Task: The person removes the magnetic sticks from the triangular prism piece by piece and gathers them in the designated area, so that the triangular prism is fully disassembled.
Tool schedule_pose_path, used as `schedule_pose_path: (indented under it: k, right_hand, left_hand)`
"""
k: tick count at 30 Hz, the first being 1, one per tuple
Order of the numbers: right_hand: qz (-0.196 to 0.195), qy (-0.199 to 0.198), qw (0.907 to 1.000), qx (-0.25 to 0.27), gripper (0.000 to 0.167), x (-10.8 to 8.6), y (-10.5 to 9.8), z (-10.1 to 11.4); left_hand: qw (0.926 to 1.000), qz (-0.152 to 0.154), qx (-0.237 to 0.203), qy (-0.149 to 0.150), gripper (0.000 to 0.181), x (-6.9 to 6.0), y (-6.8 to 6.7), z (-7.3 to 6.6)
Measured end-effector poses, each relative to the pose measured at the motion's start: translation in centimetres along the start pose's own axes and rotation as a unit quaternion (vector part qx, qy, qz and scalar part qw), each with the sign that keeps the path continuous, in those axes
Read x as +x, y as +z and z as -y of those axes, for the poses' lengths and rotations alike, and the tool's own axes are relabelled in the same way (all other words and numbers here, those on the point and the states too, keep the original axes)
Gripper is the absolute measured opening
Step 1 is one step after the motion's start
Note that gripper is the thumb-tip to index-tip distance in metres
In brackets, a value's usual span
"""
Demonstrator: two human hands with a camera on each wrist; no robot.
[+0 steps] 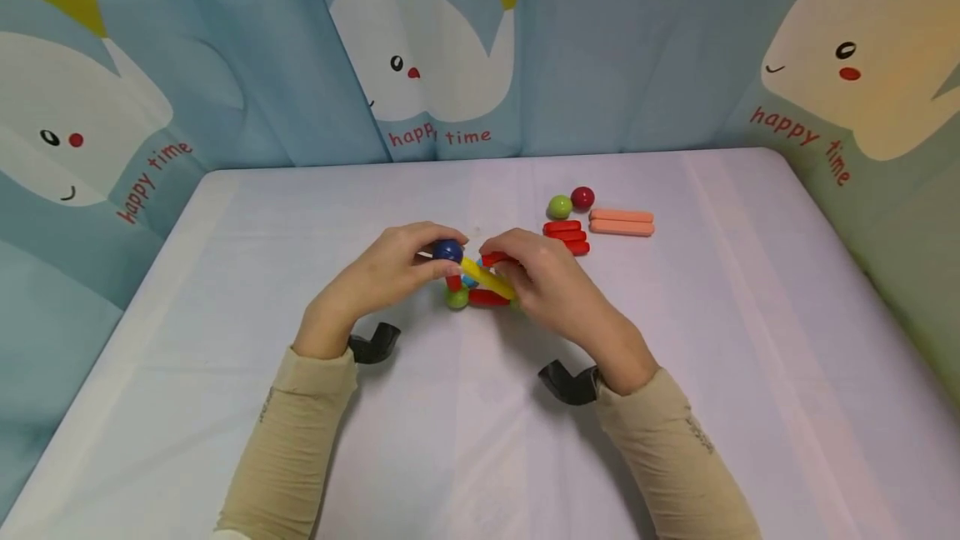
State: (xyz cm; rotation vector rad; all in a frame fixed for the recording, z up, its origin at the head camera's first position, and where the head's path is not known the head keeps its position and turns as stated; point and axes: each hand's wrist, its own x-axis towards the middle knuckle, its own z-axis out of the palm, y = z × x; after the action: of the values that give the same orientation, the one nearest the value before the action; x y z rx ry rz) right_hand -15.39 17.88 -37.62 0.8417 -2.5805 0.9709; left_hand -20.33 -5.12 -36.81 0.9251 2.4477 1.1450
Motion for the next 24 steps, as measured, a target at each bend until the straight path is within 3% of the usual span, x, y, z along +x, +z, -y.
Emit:
schedule_pose_path:
  k: [7,24]
  right_hand:
    - [-0.020,0.015,0.9996,-0.007,0.024,-0.1,-0.7,-0.5]
    - [-0.053,0.068,0.9956,-0.038,0.027,-1.0,-3.1,-1.3]
  left_hand:
    - [0.9997,0.011,0.012,0.017,0.042,0.1,0.2,-0.2]
    - [0.9997,0.014,0.018,0.011,0.040,0.2,0.3,-0.3]
